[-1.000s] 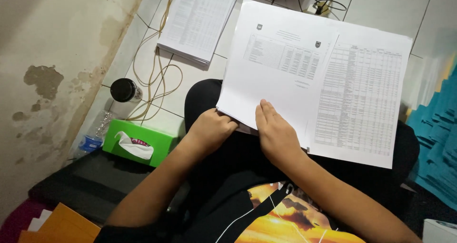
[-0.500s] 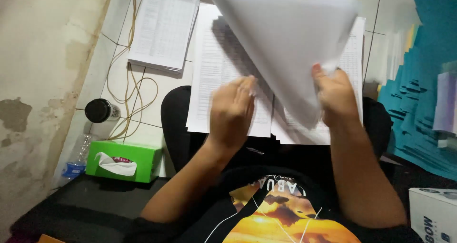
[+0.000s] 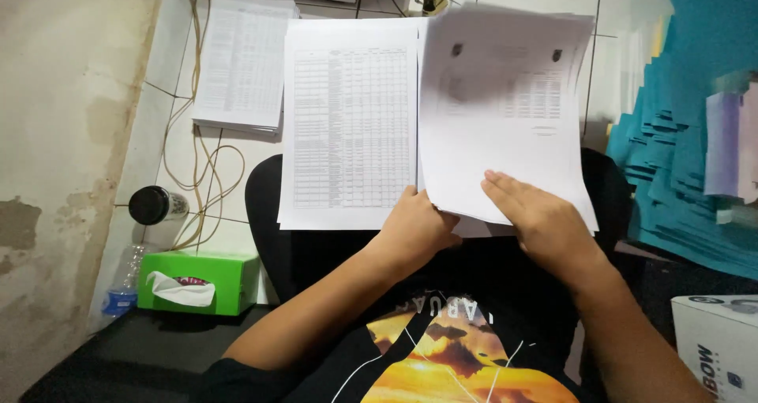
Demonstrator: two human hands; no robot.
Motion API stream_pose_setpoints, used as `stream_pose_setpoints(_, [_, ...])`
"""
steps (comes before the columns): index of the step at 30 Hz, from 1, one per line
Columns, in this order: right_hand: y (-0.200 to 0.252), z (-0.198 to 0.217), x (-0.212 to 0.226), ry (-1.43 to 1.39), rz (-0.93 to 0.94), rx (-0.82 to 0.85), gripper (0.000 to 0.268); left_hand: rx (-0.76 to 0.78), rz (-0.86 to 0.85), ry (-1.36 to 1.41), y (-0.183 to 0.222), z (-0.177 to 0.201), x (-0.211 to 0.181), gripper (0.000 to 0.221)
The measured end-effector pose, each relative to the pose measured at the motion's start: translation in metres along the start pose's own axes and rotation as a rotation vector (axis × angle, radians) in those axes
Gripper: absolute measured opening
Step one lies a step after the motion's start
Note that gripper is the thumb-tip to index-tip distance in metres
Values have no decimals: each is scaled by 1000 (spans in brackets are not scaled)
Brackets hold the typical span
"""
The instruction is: The person sorts a large stack of printed documents by hand, flipping through individual papers, then aligning them into a neat stack.
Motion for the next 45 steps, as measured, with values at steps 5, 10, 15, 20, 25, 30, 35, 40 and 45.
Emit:
stream_pose_setpoints(5, [31,-40,-5,-110,-61,61,45,109,27,-82,4,1,7,25])
stream_pose_setpoints(10, [33,-46,-3,-82,-36,97,53,-4,-85,-74,11,10,-2,10])
stream_pose_setpoints(15, [19,-33,-9,-162,-97,137,39,-439,-151,103,28,53,-3,12])
stream_pose_setpoints(20, [6,2,-57,-280,-434,281,36,-408,72,68,56,107,108,32])
stream_pose_setpoints(25, [-77,12,-25,-113,-366,39,37,-86,221,-156,93,96,175,51])
stream_pose_setpoints(30, [-156,-80,49,-17,-222,92,48,-58,140,-165,104,85,178,36])
stream_pose_setpoints(35, [-144,-134,84,-173,-239,262,38,-146,52,-212,107,111,159,26])
stream_pose_setpoints(40, [-135,-137,123,-111,0,150,47,-121,36,-233,117,99,164,23])
stream_pose_setpoints(45, [-138,-131,102,-292,-268,272,46,-374,-37,-194,107,155,124,8])
Point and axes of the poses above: each hand's wrist, its own y-axis away from the middle knuckle, its own z-axis out of the back of the hand, x = y × z, the point moved 10 cm from there along -y, towards the middle knuckle, and after that the axes turned 12 degrees about z, right-handed, at the moved point
